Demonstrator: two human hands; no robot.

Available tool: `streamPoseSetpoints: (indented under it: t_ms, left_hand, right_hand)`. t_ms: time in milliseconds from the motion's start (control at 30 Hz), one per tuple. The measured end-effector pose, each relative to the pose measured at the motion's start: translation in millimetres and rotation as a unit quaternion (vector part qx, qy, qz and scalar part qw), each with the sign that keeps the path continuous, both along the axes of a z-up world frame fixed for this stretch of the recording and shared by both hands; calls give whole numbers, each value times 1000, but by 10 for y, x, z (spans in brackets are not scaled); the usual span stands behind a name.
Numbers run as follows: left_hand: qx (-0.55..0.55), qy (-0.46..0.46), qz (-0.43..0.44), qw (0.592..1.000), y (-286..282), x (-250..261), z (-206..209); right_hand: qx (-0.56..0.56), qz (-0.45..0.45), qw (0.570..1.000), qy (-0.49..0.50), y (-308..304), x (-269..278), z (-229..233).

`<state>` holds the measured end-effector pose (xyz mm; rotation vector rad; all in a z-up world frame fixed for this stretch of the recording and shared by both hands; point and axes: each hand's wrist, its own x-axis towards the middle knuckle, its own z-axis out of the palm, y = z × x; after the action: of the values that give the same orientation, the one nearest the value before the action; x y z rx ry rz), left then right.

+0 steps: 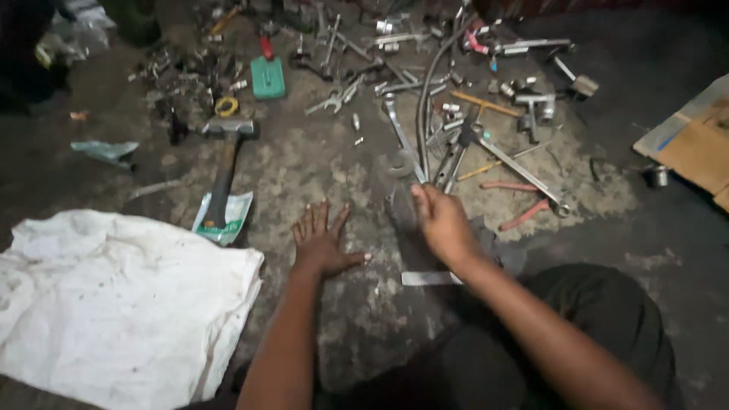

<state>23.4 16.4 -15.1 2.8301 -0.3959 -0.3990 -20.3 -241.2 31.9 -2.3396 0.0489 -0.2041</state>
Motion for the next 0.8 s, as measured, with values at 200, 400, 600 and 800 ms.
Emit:
streamPoseSetpoints:
  t_ms: [200, 400, 600, 800]
  left_hand:
    - [25, 36, 5, 999, -25, -56, 63]
    - [8, 20, 1, 1000, -6, -17, 56]
    - [18, 25, 4, 1000, -56, 30, 159]
    - [-3, 5, 5, 1000, 4, -37, 101]
  right_hand:
    - [-191, 79, 966, 157, 121, -172, -87]
    - [-86, -6, 996, -22, 91, -154, -222]
    - [-219, 74, 970, 78, 108, -82, -377]
    - [-185, 26, 957, 221, 97, -131, -238]
